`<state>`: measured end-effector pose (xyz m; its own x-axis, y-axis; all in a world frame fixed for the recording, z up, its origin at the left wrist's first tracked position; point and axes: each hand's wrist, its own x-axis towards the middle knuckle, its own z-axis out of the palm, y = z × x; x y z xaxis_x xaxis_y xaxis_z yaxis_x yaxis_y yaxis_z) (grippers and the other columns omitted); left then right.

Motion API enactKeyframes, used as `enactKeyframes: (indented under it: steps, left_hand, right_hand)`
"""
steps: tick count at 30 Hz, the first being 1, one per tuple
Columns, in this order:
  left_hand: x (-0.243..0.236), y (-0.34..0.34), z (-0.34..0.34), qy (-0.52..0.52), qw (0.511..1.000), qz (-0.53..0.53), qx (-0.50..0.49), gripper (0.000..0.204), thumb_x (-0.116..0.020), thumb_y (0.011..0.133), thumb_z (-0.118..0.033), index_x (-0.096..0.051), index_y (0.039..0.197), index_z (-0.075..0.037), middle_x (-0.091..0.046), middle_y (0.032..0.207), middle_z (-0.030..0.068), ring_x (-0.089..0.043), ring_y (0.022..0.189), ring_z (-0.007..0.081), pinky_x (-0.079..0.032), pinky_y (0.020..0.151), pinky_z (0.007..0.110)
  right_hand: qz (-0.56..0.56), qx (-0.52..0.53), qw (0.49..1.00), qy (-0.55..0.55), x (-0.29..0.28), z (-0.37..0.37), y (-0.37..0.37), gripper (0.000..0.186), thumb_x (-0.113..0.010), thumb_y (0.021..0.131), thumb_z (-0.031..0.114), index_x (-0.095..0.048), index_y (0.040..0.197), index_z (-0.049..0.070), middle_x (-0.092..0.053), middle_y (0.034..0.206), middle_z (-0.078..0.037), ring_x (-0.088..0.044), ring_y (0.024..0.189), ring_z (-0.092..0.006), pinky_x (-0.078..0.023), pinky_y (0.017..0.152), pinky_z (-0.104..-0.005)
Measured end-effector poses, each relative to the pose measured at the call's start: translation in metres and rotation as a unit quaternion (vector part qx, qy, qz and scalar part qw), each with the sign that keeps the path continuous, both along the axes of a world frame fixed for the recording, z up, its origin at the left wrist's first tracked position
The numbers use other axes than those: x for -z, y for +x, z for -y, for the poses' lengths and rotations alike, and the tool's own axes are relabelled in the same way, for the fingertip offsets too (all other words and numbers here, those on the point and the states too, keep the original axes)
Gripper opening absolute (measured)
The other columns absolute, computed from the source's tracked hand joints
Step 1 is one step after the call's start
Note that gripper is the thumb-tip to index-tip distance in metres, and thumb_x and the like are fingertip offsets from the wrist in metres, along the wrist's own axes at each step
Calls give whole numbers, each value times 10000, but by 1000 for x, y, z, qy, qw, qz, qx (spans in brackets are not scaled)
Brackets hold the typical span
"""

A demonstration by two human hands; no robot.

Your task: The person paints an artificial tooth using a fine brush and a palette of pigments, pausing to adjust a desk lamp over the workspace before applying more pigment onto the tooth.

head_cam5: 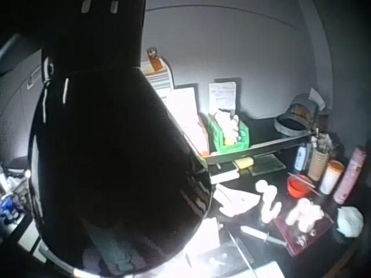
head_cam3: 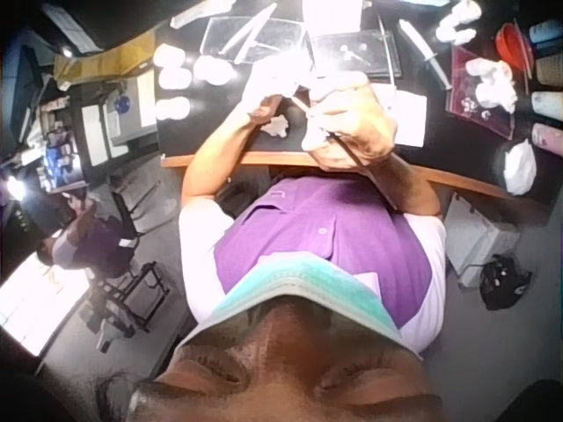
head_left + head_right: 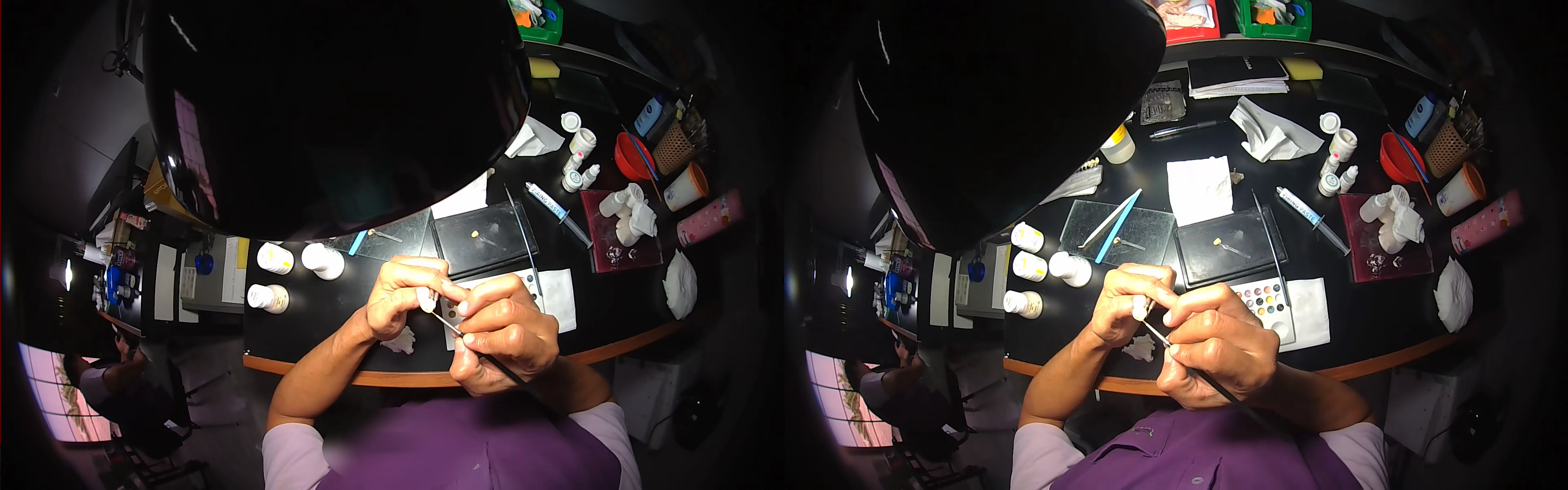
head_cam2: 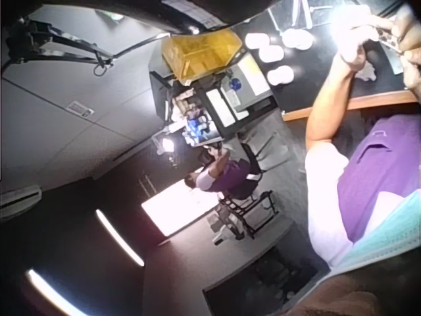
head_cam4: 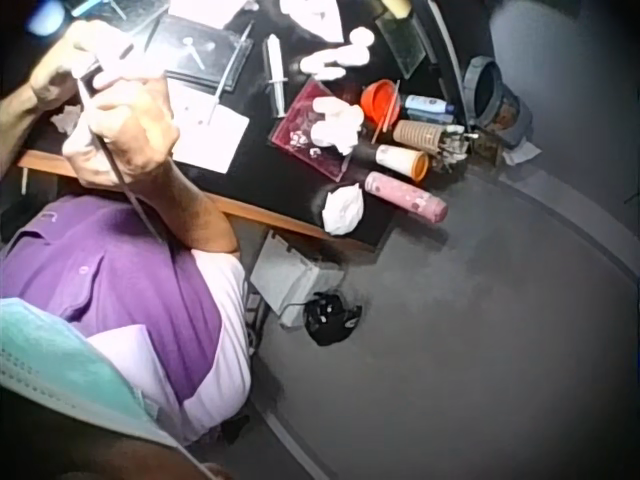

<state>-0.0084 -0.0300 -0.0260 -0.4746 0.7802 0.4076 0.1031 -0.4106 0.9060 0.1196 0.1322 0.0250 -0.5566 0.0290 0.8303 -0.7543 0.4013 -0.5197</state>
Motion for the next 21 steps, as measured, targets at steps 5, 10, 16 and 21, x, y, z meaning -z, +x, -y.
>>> enactKeyframes:
  steps: [5, 10, 16, 21]
  left_hand:
    - [-3, 0, -2, 1, 1000, -26, 0, 514, -528, 841, -303, -794, 1047, 85, -622, 704, 129, -485, 642, 180, -367, 591, 331]
    - [-5, 0, -2, -3, 1000, -7, -14, 440, -605, 882, -339, -823, 1015, 19, -587, 665, 93, -438, 612, 157, -296, 569, 335]
    - [-4, 0, -1, 3, 1000, 3, -11, 441, -612, 866, -339, -822, 1015, 18, -586, 673, 103, -443, 619, 163, -302, 572, 337]
    - [-7, 0, -2, -5, 1000, -2, -11, 436, -612, 860, -333, -823, 1015, 16, -585, 675, 106, -445, 621, 165, -306, 575, 338]
  right_hand:
    - [4, 8, 1000, -21, 1, 4, 0, 171, -757, 750, -37, -645, 855, 39, -681, 782, -72, -716, 837, -273, -563, 732, -349]
    - [6, 11, 1000, -25, 0, 3, 0, 165, -752, 745, -39, -646, 846, 37, -677, 774, -71, -716, 838, -276, -563, 732, -354]
    - [0, 3, 1000, -17, 0, 4, 0, 160, -747, 747, -39, -645, 846, 33, -678, 785, -73, -715, 842, -279, -565, 736, -359]
    - [1, 15, 1000, -23, 2, 4, 1, 160, -740, 747, -42, -638, 846, 31, -673, 790, -77, -714, 841, -284, -567, 727, -360]
